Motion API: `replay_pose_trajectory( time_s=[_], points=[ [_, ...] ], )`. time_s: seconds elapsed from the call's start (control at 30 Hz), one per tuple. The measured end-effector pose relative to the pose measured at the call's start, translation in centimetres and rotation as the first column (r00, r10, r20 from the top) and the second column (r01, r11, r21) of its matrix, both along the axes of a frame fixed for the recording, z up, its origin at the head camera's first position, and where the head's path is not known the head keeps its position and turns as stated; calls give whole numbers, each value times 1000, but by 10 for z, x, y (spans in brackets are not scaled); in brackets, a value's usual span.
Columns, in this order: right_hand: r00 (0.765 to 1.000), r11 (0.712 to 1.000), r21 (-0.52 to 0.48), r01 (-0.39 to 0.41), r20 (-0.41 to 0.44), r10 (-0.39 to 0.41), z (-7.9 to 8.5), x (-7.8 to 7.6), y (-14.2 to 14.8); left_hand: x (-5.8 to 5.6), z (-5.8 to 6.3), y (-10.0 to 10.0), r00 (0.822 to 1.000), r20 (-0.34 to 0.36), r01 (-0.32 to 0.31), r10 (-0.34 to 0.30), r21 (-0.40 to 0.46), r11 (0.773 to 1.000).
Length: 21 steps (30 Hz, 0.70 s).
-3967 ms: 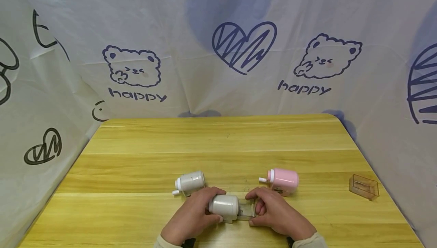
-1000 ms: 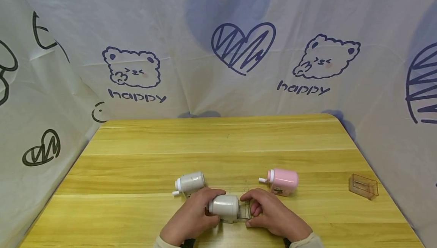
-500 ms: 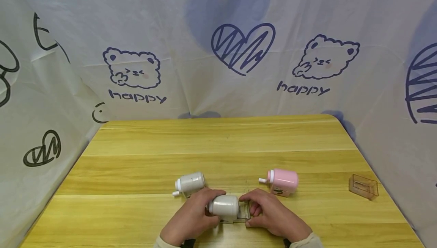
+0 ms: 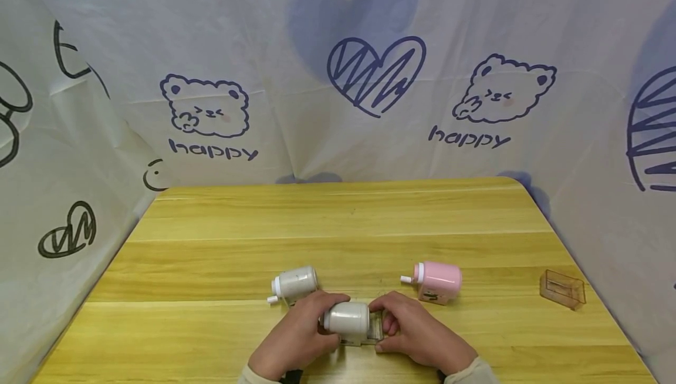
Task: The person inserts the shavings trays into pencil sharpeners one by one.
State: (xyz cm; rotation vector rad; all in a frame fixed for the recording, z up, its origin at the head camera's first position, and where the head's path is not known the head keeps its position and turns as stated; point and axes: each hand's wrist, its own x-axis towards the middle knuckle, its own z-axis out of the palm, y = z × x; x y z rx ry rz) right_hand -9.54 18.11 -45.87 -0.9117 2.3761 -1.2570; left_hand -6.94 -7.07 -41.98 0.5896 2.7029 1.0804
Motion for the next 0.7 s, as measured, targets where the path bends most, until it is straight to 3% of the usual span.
replay_pose_trajectory(
  time_s=[0.7],
  points=[
    [997,999,34,-35,-63,37,2,-2,-2,0,0,0,1000,6,2,-2,4,1000]
  ],
)
